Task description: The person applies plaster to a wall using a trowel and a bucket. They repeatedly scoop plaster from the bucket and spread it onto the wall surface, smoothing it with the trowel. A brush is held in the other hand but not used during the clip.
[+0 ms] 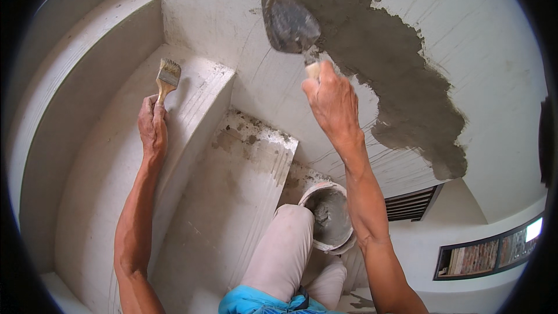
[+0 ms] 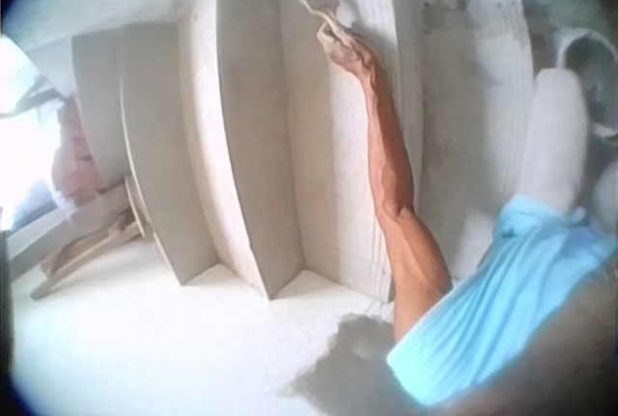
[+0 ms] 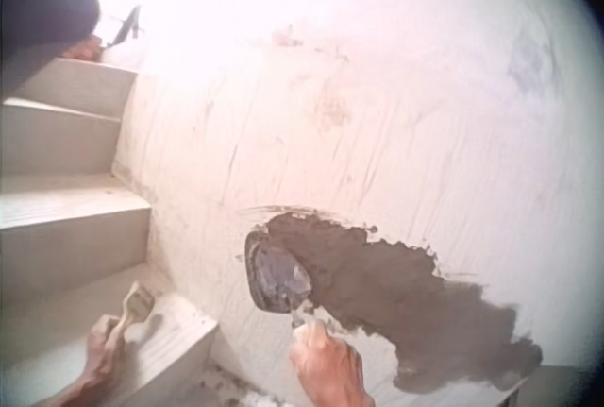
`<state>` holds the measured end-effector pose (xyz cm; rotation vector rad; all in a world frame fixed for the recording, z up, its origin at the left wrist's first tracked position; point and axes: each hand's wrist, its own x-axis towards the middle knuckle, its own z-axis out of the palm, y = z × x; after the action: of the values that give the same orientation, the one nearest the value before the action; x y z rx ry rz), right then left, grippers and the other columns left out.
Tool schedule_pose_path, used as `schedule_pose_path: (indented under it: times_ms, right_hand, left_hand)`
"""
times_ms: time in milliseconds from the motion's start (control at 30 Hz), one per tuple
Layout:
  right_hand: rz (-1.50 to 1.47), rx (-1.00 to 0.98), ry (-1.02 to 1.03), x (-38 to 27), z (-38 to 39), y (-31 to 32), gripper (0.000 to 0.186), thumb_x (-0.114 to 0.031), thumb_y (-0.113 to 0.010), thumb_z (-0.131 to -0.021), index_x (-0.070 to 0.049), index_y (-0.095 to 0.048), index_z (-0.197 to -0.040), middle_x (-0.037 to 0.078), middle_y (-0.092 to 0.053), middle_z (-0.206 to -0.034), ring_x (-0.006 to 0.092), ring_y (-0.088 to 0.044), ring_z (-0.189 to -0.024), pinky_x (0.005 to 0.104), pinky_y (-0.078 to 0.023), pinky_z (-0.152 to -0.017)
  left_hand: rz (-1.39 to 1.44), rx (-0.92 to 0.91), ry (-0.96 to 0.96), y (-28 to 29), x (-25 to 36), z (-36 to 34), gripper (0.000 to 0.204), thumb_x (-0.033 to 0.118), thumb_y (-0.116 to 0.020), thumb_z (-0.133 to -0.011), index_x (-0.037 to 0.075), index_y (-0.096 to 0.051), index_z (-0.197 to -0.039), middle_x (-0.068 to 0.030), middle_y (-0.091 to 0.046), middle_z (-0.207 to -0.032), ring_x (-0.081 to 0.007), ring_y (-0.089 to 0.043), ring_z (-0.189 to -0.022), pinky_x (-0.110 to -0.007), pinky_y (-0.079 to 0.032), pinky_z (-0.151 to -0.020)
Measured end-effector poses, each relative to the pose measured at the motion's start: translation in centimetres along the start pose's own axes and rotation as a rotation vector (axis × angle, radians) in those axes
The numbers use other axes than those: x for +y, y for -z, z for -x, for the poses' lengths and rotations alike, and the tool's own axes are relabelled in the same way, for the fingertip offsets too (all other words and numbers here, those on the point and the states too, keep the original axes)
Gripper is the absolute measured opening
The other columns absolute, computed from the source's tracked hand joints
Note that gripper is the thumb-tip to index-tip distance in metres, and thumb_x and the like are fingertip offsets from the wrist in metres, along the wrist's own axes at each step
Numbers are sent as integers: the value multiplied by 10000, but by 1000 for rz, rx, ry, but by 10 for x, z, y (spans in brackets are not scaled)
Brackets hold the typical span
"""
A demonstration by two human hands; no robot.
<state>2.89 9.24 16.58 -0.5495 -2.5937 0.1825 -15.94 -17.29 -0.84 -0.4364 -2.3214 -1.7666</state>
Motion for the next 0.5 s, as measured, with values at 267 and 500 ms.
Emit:
schedule_pose_path:
  times_ms: [267, 500]
  right_hand:
    - [188, -27, -14, 28, -3, -45, 194, -139, -589, -900, 36, -521, -945, 283, -678, -762, 438, -706, -742, 523, -567, -681]
    - [97, -36, -37, 6, 7, -18, 209, -149, -566, -906, 44, -524, -974, 286, -683, -793, 449, -706, -765, 520, -567, -700]
  left_hand:
    - [2, -6, -9, -5, 8, -1, 264, 208, -482, -1016, -6, -619, -1086, -29, -537, -756, -125, -493, -687, -310, -421, -643]
    - [11, 16, 1, -4, 3, 2, 264, 205, -479, -1014, -2, -623, -1092, -24, -535, -737, -125, -493, -676, -310, -421, -643]
